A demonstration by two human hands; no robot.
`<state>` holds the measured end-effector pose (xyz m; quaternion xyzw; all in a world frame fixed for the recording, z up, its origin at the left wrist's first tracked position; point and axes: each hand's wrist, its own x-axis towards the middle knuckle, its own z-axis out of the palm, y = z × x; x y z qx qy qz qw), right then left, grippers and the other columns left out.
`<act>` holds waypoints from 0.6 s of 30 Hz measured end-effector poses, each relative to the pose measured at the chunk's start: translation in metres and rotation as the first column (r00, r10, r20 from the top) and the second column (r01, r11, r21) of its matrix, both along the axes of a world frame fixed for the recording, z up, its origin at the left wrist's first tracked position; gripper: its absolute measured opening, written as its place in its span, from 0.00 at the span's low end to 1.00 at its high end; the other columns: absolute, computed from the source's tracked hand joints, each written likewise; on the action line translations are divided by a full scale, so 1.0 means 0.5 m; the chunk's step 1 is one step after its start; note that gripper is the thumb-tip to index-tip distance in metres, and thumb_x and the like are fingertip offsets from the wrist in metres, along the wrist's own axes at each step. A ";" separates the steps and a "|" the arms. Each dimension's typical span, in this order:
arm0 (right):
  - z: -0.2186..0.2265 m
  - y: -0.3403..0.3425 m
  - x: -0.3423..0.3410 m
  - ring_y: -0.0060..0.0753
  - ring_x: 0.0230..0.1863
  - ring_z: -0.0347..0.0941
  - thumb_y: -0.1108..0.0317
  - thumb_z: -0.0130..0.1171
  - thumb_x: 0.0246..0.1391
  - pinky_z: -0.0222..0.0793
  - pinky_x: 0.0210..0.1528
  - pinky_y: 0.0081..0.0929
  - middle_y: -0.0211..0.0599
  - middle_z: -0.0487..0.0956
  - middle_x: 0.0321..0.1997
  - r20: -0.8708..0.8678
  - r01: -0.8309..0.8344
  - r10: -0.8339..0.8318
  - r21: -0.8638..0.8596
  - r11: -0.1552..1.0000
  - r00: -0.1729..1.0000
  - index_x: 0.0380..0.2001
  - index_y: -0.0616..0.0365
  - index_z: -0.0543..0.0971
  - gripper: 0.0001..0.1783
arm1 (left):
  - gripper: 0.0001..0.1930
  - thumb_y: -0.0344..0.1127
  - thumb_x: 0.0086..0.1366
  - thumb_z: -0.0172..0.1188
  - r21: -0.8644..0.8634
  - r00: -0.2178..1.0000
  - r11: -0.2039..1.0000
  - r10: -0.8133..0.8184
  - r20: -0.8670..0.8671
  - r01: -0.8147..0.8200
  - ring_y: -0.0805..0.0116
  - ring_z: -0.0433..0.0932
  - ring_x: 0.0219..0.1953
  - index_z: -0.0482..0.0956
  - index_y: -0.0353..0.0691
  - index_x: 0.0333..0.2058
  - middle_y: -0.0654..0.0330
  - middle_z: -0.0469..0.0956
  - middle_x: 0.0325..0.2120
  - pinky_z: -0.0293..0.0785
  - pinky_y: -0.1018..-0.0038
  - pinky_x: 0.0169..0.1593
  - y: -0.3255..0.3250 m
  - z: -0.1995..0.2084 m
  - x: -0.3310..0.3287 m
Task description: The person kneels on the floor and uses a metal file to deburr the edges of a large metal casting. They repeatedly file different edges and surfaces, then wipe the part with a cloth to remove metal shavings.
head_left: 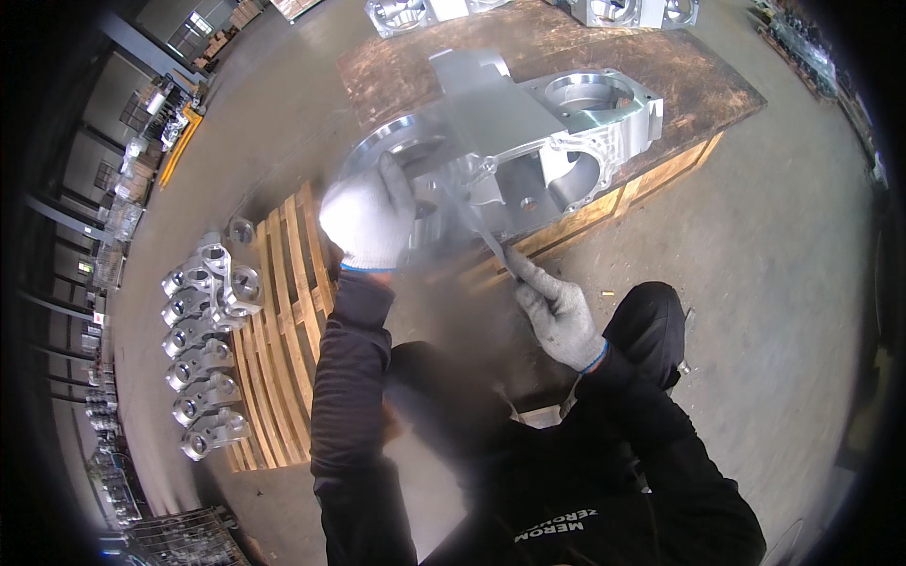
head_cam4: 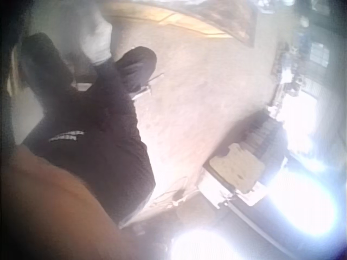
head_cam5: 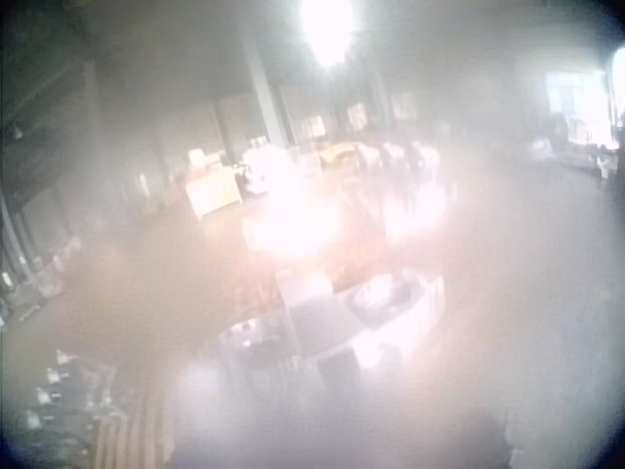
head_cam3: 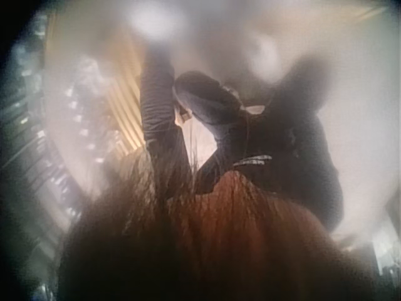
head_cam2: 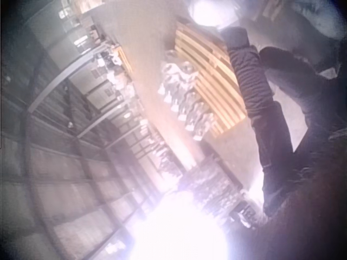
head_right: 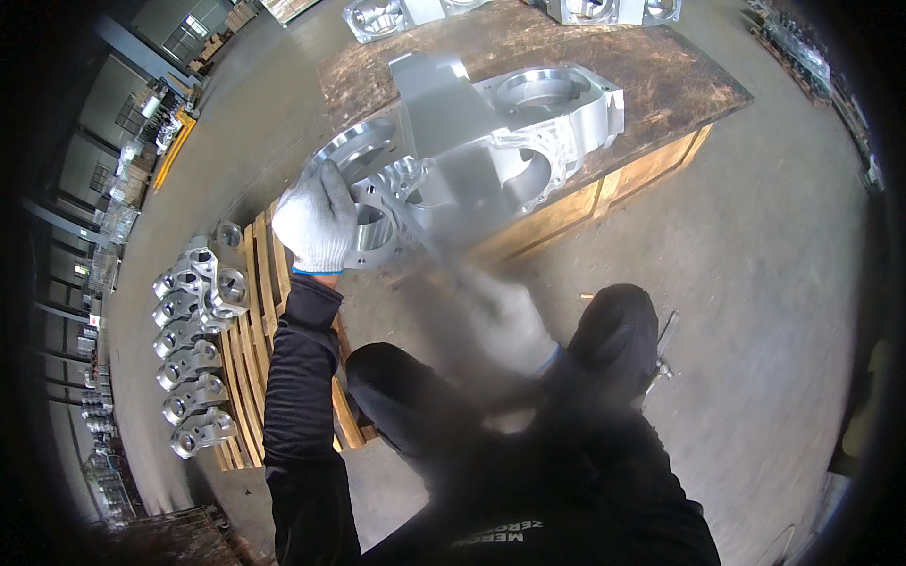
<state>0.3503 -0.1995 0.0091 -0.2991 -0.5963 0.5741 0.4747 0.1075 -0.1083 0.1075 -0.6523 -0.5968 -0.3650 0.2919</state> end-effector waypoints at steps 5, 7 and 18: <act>-0.079 -0.048 0.017 0.19 0.50 0.74 0.81 0.51 0.68 0.71 0.54 0.19 0.35 0.81 0.49 0.244 0.005 -0.002 -0.010 1.000 0.970 0.70 0.63 0.69 0.28 | 0.23 0.41 0.72 0.52 0.004 1.000 1.000 0.007 -0.021 -0.007 0.50 0.78 0.18 0.83 0.38 0.19 0.49 0.79 0.16 0.73 0.58 0.26 -0.001 0.013 0.005; -0.122 -0.081 0.044 0.25 0.58 0.76 0.80 0.52 0.68 0.70 0.60 0.22 0.43 0.82 0.57 0.369 -0.026 0.016 0.023 0.999 0.929 0.69 0.65 0.69 0.27 | 0.21 0.41 0.72 0.52 -0.082 0.988 0.988 0.126 -0.093 -0.133 0.49 0.80 0.21 0.84 0.38 0.24 0.48 0.82 0.22 0.77 0.58 0.30 -0.003 0.016 0.005; 0.016 -0.031 0.081 0.16 0.41 0.78 0.71 0.55 0.70 0.76 0.46 0.23 0.51 0.81 0.36 0.259 0.157 -0.240 0.304 0.940 0.935 0.68 0.54 0.72 0.25 | 0.23 0.44 0.75 0.48 -0.141 1.000 0.990 -0.006 -0.021 0.003 0.43 0.83 0.30 0.87 0.36 0.32 0.44 0.83 0.28 0.78 0.55 0.40 -0.026 0.032 0.009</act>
